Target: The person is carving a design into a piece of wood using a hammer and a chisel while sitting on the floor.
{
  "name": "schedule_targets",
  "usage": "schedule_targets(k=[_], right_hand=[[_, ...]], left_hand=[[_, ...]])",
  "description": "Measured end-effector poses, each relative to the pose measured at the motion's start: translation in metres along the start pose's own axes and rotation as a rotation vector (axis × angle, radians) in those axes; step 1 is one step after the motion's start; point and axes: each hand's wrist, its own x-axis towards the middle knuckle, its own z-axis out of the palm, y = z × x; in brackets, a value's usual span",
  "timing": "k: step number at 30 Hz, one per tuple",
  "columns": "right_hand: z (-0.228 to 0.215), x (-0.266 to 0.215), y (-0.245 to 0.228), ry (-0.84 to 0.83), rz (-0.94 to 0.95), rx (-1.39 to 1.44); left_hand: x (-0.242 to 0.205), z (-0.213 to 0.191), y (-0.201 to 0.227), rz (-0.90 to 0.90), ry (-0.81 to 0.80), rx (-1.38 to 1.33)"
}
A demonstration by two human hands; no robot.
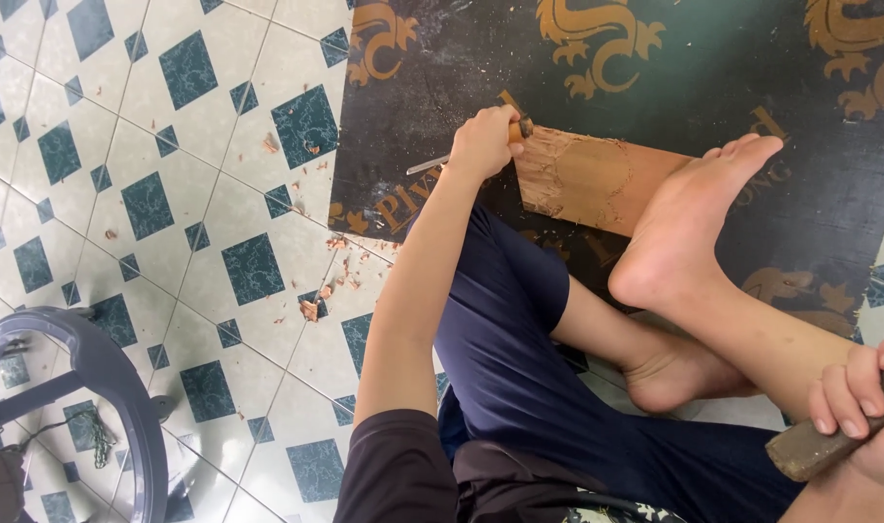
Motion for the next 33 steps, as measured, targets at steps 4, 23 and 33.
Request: schedule_targets(k=[4, 23, 33], right_hand=[[0.018, 0.004, -0.004, 0.066, 0.041, -0.113], [0.072, 0.039, 0.013, 0.188, 0.111, -0.253], [0.051, 0.05, 0.025, 0.143, 0.152, -0.193]], left_hand=[[-0.002, 0.0, 0.003, 0.015, 0.008, 0.082], [-0.05, 0.011, 0.169, 0.612, 0.71, -0.438], [-0.051, -0.017, 0.138, 0.453, 0.433, -0.401]])
